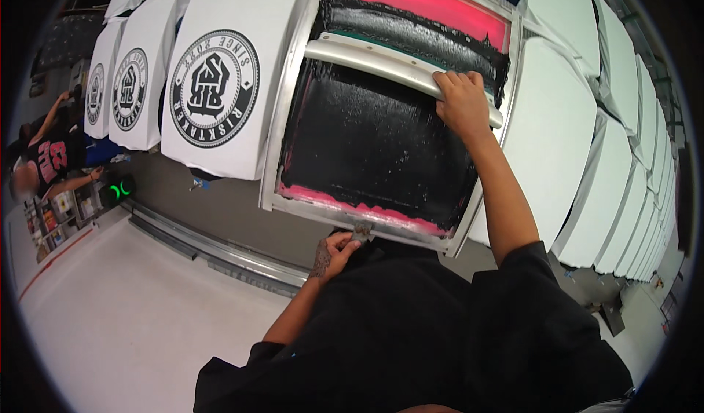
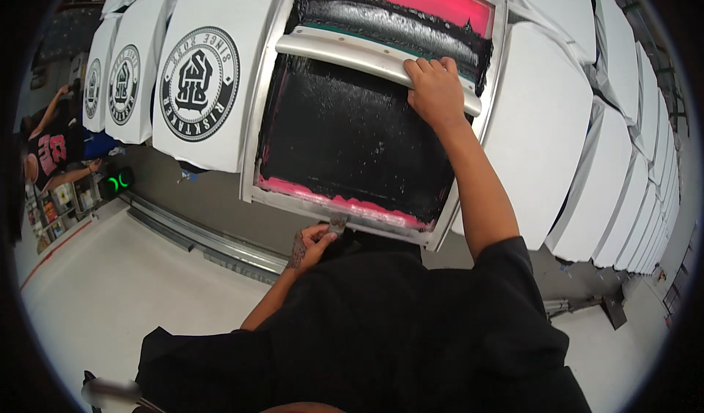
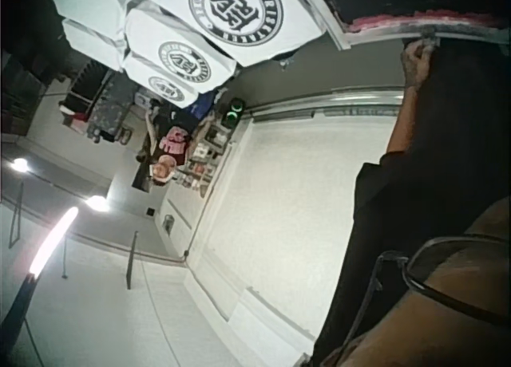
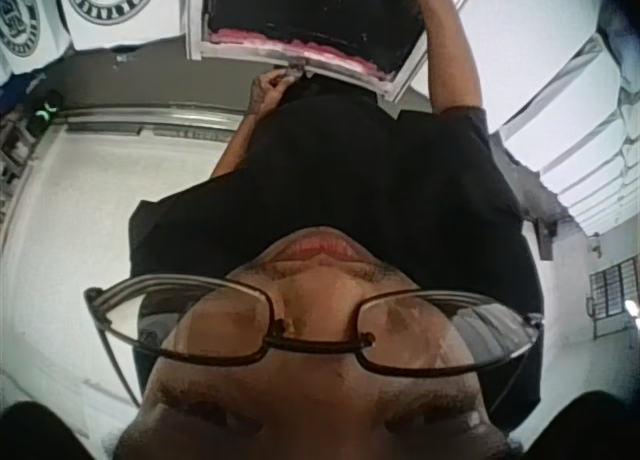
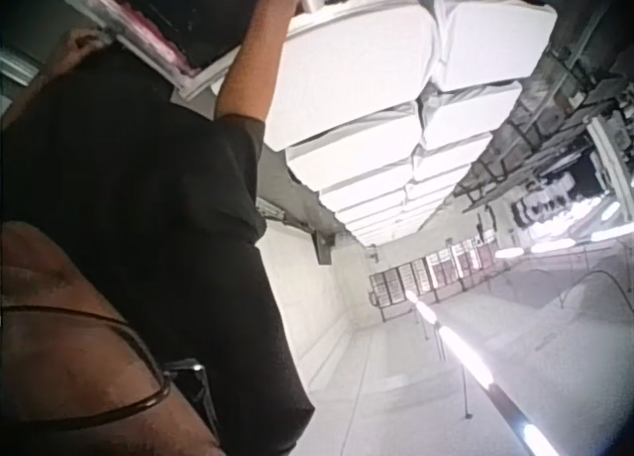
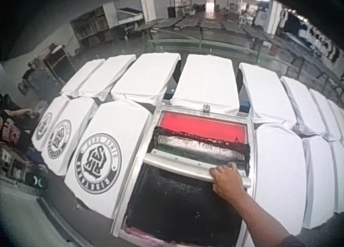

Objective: Screen printing logos onto a series of white t-shirts on a production line using a manual squeegee.

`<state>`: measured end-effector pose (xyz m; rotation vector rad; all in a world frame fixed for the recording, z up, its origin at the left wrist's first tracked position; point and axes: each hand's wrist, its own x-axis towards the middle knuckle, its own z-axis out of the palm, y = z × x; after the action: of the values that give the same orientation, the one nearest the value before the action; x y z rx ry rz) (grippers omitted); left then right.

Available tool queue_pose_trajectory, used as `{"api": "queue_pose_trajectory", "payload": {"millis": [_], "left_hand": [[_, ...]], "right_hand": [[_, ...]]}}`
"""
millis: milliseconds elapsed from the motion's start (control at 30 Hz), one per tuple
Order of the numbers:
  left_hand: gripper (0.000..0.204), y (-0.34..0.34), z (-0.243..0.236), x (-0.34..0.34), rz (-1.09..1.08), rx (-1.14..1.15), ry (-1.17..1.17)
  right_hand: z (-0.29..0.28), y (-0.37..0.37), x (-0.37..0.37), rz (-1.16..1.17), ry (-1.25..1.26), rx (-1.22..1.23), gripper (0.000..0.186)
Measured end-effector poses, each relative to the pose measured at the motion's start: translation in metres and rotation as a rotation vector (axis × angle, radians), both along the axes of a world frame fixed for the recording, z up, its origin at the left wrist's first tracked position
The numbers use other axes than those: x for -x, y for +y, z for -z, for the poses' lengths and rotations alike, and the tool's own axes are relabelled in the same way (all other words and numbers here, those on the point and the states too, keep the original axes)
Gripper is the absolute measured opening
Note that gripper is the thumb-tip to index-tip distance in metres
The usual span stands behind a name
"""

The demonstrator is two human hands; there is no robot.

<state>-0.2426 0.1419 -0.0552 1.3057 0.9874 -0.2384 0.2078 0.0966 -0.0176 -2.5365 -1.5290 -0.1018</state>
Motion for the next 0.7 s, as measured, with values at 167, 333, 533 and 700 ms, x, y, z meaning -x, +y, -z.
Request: {"api": "queue_pose_trajectory", "payload": {"millis": [167, 333, 533, 700], "left_hand": [[0.018, 0.018, 0.018, 0.009, 0.129, 0.036, -0.027], [0.027, 0.045, 0.008, -0.032, 0.033, 0.196, -0.119], [0.046, 0.091, -0.047, -0.039, 0.456, -0.853, -0.241], [0.061, 0.168, -0.104, -0.092, 0.616, -1.52, -0.341]], "right_hand": [[-0.077, -0.027, 0.071, -0.017, 0.302, 0.059, 0.046], [-0.095, -0.05, 0.148, -0.019, 0.6, 0.105, 0.044], [-0.076, -0.05, 0.198, 0.033, 0.588, 0.216, 0.039], [-0.074, -0.066, 0.2, 0.132, 0.543, 0.171, 0.038]]}}
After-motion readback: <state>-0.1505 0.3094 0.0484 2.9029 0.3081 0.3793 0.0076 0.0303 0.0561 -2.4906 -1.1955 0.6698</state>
